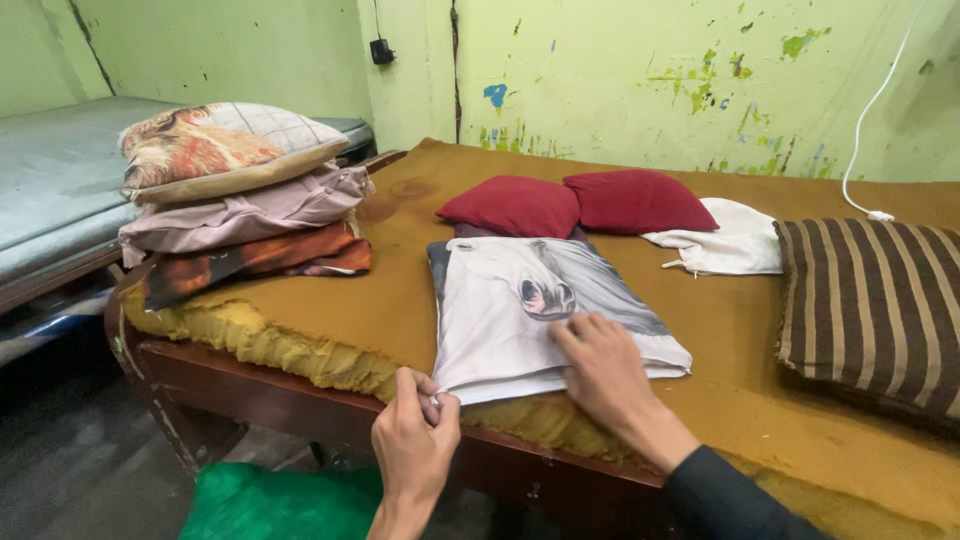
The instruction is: The person inserts a red pillow into a beige pillowcase and places it on a stack. They then insert a second red pillow into a white pillowcase with a horse print and place it on the bed. Finally, they insert a third red pillow into a purple pillowcase and place it on the bed.
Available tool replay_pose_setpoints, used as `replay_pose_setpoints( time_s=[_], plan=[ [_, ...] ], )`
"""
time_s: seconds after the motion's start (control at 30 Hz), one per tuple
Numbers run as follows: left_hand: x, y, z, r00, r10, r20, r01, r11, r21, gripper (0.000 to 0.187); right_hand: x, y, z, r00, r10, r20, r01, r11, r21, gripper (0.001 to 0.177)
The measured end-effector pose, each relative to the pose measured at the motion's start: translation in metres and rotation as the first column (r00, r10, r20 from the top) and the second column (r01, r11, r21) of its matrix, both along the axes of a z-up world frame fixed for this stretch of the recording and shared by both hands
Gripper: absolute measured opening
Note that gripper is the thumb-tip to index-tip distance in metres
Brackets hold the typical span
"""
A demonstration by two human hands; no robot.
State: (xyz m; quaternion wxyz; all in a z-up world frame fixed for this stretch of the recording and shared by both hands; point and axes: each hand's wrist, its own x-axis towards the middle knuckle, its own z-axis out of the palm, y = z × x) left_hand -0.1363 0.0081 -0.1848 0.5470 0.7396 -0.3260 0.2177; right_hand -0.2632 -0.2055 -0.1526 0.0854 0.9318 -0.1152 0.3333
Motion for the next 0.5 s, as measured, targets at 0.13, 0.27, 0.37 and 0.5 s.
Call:
replay_pose_setpoints(
  time_s=[0.13,0.27,0.37,0.5],
  plan=[
    [0.001,-0.004,-0.005,1.0,0.018,-0.003,-0.018,1.0,-0.017,0.016,-0.055,-0.056,0.01,0.977,-0.208,-0.052,0.21,0.977,0.035,0.039],
    [0.002,-0.006,-0.008,0.996,0.052,0.075,-0.059,0.995,0.084,0.012,-0.106,-0.104,0.027,0.93,-0.321,-0.176,0.363,0.873,0.325,0.036],
    [0.001,-0.008,-0.009,0.998,0.043,0.051,-0.051,0.983,0.174,0.011,-0.117,-0.12,0.021,0.949,-0.25,-0.192,0.315,0.766,0.56,0.033],
    [0.002,-0.012,-0.003,0.993,0.044,0.113,-0.05,0.997,0.053,0.019,-0.105,-0.124,0.005,0.974,-0.174,-0.142,0.223,0.833,0.506,0.036]
  ],
)
